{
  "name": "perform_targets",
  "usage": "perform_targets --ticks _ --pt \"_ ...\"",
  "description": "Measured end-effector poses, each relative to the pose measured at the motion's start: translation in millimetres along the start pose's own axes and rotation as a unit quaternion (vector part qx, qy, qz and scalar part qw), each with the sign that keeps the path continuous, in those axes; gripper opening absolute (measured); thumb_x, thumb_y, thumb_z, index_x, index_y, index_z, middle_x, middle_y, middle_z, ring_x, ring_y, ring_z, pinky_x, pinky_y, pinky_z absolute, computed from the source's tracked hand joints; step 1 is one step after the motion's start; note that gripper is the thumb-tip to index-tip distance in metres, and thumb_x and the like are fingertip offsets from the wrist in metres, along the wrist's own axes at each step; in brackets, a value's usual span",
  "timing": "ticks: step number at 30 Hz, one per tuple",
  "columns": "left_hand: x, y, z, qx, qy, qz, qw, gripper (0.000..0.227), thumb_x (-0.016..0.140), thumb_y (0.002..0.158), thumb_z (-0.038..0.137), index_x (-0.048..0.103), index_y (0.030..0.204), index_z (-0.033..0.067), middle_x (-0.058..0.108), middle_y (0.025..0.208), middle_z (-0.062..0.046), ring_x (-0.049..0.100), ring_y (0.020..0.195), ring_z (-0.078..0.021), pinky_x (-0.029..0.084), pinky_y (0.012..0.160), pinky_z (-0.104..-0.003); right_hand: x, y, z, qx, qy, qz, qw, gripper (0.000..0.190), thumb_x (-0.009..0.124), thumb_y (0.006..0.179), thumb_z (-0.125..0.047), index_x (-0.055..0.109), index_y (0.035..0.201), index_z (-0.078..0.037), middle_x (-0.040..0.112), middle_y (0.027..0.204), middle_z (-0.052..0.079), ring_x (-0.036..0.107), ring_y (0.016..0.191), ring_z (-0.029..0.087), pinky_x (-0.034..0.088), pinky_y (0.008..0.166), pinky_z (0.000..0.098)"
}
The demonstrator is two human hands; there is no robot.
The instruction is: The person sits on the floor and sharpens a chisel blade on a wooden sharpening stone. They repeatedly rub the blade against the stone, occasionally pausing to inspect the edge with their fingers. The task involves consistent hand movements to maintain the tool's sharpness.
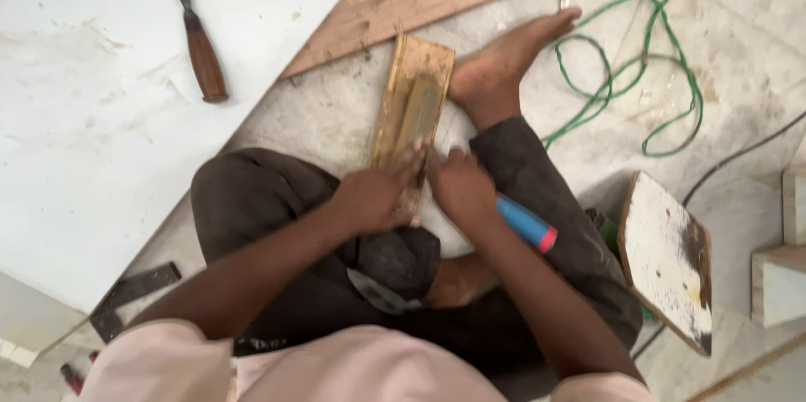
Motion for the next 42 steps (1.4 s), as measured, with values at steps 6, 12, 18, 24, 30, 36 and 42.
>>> perform_targets --ticks 6,12,18,24,30,36,42 --pt "-20 64 -28 -0.099 0.022 -0.081 0.992 0.109 0.075 0.08 0.062 0.022 0.159 0.0112 0.018 0.174 -0.001 0.062 0.121 -0.0367 0.055 0.094 -0.049 -22 62 36 0.005 0.01 0.062 0.998 0.023 0.058 0.097 -0.018 0.071 0.115 -0.013 0.066 0.095 0.018 0.069 0.082 0.036 0.058 0.065 0.0477" --pt "7 7 -18 -0.043 -0.011 -0.065 0.997 0.116 0.08 0.073 0.055 0.018 0.163 0.0139 0.022 0.166 -0.011 0.057 0.126 -0.0383 0.052 0.095 -0.048 -10 -3 -7 -0.01 0.01 0.013 1.0 0.048 0.056 0.091 -0.014 0.066 0.139 -0.011 0.066 0.082 0.021 0.068 0.068 0.037 0.057 0.056 0.0481" --pt "-21 66 -33 -0.058 0.034 -0.04 0.997 0.111 0.078 0.077 0.061 0.021 0.158 0.0109 0.028 0.165 -0.01 0.063 0.118 -0.0378 0.055 0.089 -0.047 -45 65 32 0.041 0.106 0.036 0.993 0.028 0.059 0.096 -0.022 0.07 0.12 -0.01 0.067 0.089 0.02 0.068 0.074 0.039 0.054 0.059 0.0512" --pt "4 -8 -6 -0.049 0.007 -0.114 0.992 0.117 0.082 0.073 0.048 0.012 0.161 0.0154 0.019 0.168 -0.011 0.062 0.12 -0.0375 0.055 0.09 -0.047 -11 -1 -7 -0.007 0.03 -0.002 1.0 0.035 0.062 0.091 -0.02 0.069 0.124 -0.011 0.066 0.086 0.019 0.068 0.073 0.035 0.056 0.058 0.048" --pt "-31 64 -29 -0.019 0.068 0.02 0.997 0.105 0.082 0.073 0.037 0.025 0.159 0.0136 0.037 0.16 -0.008 0.063 0.125 -0.0349 0.057 0.087 -0.046 -59 73 36 -0.022 0.058 0.131 0.989 0.033 0.066 0.09 -0.023 0.073 0.119 -0.011 0.067 0.088 0.02 0.067 0.074 0.038 0.055 0.063 0.0491" --pt "-4 -7 -1 -0.057 0.008 -0.106 0.993 0.11 0.084 0.071 0.037 0.021 0.159 0.0134 0.038 0.162 -0.015 0.068 0.102 -0.0377 0.057 0.082 -0.048 -29 9 -5 -0.004 0.072 -0.008 0.997 0.045 0.063 0.087 -0.023 0.068 0.131 -0.012 0.065 0.086 0.024 0.068 0.071 0.038 0.056 0.06 0.0505" --pt "-37 68 -26 -0.031 0.071 0.0 0.997 0.104 0.083 0.071 0.036 0.028 0.155 0.0123 0.047 0.157 -0.009 0.07 0.098 -0.0369 0.058 0.07 -0.048 -40 72 38 -0.024 0.024 0.136 0.99 0.035 0.062 0.092 -0.023 0.071 0.125 -0.015 0.068 0.087 0.016 0.069 0.078 0.037 0.058 0.066 0.0469"
Point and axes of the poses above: each hand's wrist, its own y-axis towards the middle knuckle, its own x-axis out of the palm, z = x × y, the point moved 5 cm from there along y, towards the middle knuckle
